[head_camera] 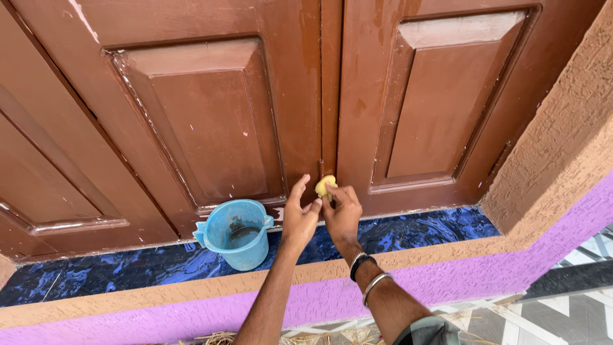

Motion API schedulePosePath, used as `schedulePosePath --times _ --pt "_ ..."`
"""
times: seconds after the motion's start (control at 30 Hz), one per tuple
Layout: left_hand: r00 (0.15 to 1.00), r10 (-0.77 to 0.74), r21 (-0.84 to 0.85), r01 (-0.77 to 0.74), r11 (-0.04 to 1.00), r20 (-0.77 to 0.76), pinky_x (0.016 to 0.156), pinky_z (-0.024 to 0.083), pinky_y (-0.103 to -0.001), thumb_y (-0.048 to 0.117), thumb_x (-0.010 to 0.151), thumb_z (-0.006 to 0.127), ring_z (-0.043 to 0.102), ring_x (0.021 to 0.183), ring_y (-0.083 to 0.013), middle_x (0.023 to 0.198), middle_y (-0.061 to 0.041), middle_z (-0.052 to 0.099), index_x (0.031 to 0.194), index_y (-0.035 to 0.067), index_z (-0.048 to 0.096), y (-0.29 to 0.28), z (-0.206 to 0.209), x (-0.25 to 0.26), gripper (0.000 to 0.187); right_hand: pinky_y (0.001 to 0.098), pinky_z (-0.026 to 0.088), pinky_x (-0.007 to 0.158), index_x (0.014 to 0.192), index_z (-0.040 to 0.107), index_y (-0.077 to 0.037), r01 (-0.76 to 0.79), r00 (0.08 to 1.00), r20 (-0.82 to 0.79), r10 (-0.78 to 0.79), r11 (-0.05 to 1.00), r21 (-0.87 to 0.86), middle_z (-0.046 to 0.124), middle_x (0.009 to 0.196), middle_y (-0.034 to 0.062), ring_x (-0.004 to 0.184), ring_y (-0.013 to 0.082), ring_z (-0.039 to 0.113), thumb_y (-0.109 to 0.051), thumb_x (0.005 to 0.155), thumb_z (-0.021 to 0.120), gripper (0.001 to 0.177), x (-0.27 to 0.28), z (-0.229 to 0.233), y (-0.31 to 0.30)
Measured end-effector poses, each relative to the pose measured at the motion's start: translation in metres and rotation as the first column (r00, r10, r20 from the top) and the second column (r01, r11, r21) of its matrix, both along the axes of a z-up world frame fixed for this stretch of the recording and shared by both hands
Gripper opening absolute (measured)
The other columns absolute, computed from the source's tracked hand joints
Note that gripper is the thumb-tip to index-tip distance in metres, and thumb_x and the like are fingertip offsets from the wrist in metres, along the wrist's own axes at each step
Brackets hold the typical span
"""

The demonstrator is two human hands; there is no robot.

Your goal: The person cleans a brown double door with glass panels using a yellow sponge. They wipe the glass panes and the wooden frame, repeatedly dipping the sponge into a blue bucket of water to keep it wet. The cleaning covers the upper and lower sections of the door.

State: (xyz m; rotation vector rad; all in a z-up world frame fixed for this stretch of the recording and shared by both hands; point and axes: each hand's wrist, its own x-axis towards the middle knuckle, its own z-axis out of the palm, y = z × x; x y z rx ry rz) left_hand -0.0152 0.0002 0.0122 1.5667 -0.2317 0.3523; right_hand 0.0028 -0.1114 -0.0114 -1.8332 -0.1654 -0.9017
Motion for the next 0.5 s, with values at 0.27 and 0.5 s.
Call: schedulePosePath --times 0.27,0.5 --pt "1.000 0.023 0.233 -0.022 0.972 -0.004 0.113 0.044 -0.052 0.002 0.089 0.068 0.021 0.158 -0.0267 0.172 -0.003 0.019 0.155 0.016 0.037 0.008 0.006 -0.016 0.075 0.0335 0.056 0.073 0.101 0.081 -0.007 0.056 0.955 -0.290 -0.068 0.997 -0.050 0.068 0.086 0.0115 0.076 0.0213 0.069 -0.003 0.080 0.083 0.022 0.003 -0.079 -0.001" --pt "0.999 0.039 0.244 -0.029 0.969 -0.036 0.115 0.045 -0.049 0.005 0.091 0.065 0.026 0.157 -0.0253 0.172 -0.002 0.021 0.157 0.018 0.034 0.023 0.010 -0.014 0.074 0.0292 0.062 0.083 0.112 0.077 -0.006 -0.026 0.999 0.046 0.018 0.985 0.169 0.068 0.102 0.0088 0.093 0.0134 0.072 -0.004 0.088 0.077 0.024 0.007 -0.045 0.005"
